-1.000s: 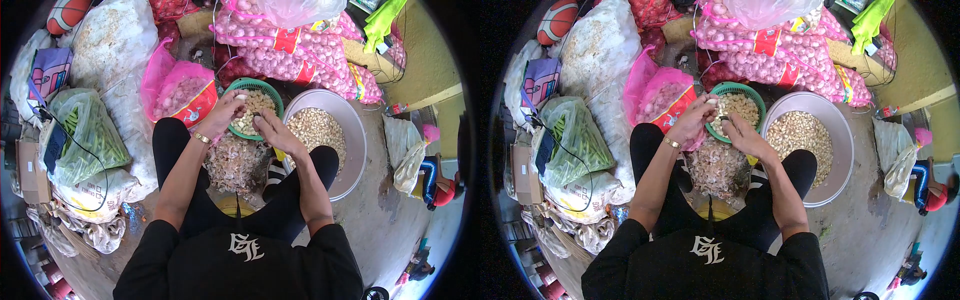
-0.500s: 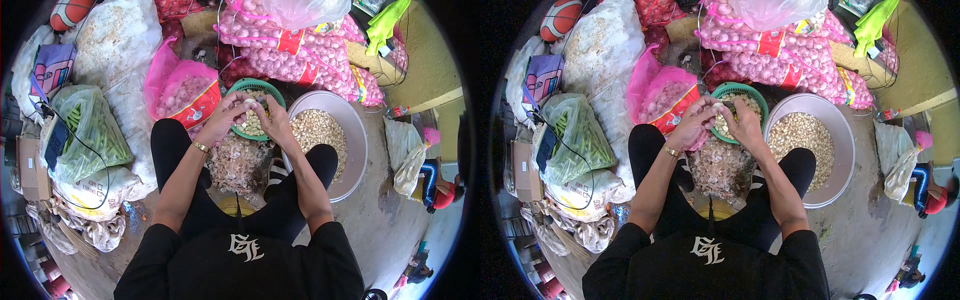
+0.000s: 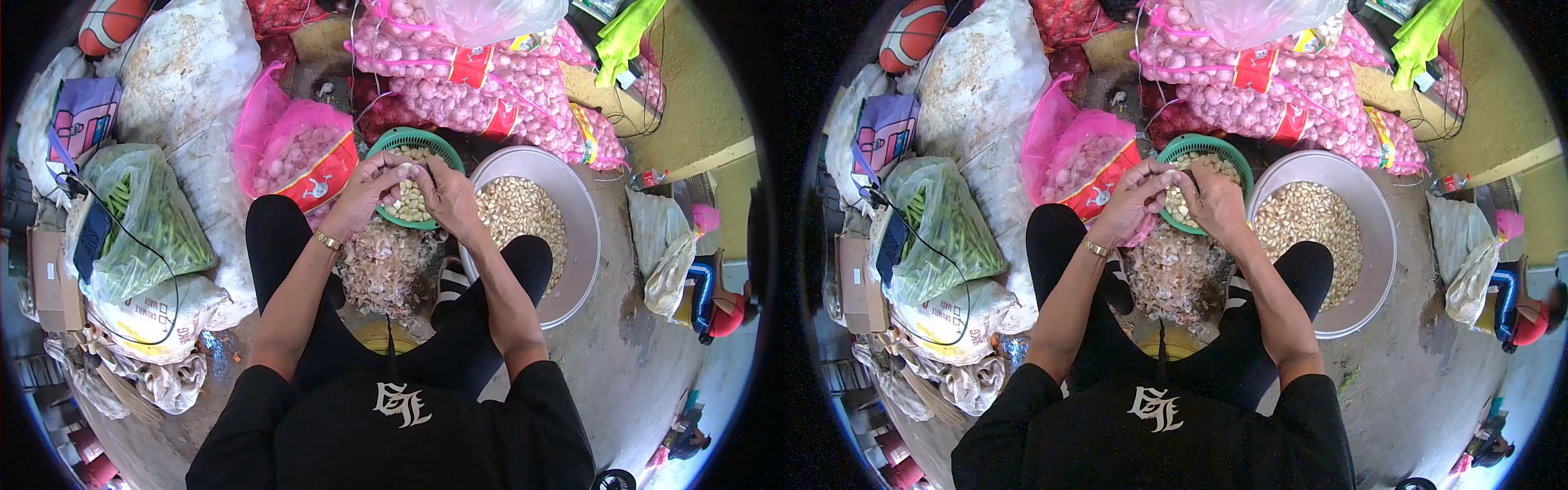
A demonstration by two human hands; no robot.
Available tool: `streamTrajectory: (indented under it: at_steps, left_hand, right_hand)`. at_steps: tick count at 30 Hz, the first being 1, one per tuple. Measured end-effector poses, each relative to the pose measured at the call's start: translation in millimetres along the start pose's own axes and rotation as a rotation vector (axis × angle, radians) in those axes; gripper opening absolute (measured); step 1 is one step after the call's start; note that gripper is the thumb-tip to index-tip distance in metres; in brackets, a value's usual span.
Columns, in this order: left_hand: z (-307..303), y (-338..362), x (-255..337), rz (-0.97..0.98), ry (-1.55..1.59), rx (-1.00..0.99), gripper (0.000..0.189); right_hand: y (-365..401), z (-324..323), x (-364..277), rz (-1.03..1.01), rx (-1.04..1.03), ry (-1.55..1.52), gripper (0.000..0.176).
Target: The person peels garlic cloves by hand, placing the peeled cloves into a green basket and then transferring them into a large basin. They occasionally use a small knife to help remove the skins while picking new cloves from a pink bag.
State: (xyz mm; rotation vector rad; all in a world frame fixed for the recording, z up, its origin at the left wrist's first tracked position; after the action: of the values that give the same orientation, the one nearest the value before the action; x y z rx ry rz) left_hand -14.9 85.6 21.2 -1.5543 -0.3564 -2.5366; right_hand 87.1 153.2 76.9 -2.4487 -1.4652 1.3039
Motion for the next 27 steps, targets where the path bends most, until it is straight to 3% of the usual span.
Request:
streamTrajectory:
  at_steps: [7,9,19,22,24,27]
  left_hand:
    - [-3.0,6.0,0.1,0.086,0.055,0.096,0.017]
    - [-5.1,10.6,-2.7,0.078,0.073,0.117,0.017]
    - [-5.1,26.2,-0.4,0.164,0.181,0.241,0.008]
    - [-6.3,26.8,3.0,0.134,0.182,0.239,0.009]
    - [-9.3,25.7,1.8,0.087,0.211,0.234,0.011]
    - [-9.3,25.4,-2.4,0.032,0.255,0.208,0.014]
  right_hand:
    - [-0.4,-0.5,-8.5,-0.092,0.027,0.052,0.031]
    - [0.7,2.7,-11.5,-0.118,-0.004,0.098,0.024]
    - [-0.4,10.2,-24.5,-0.257,0.042,0.221,0.028]
    - [-2.8,9.2,-21.6,-0.253,0.025,0.079,0.031]
    - [-5.3,9.8,-10.8,-0.112,-0.039,-0.094,0.035]
    - [-8.6,-1.4,-16.8,-0.152,0.0,-0.123,0.039]
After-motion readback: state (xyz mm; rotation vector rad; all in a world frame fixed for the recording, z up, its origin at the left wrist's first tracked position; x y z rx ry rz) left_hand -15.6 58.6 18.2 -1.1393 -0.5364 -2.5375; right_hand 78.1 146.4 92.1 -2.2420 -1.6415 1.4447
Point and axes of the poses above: each hand's wrist, its own y-axis away from the middle knuckle, its own z-axis out of the palm, x = y × z, the point moved 10 cm from there along -y, towards the middle knuckle, and after that the axes turned 3 degrees about -z, right-handed, at the moved point
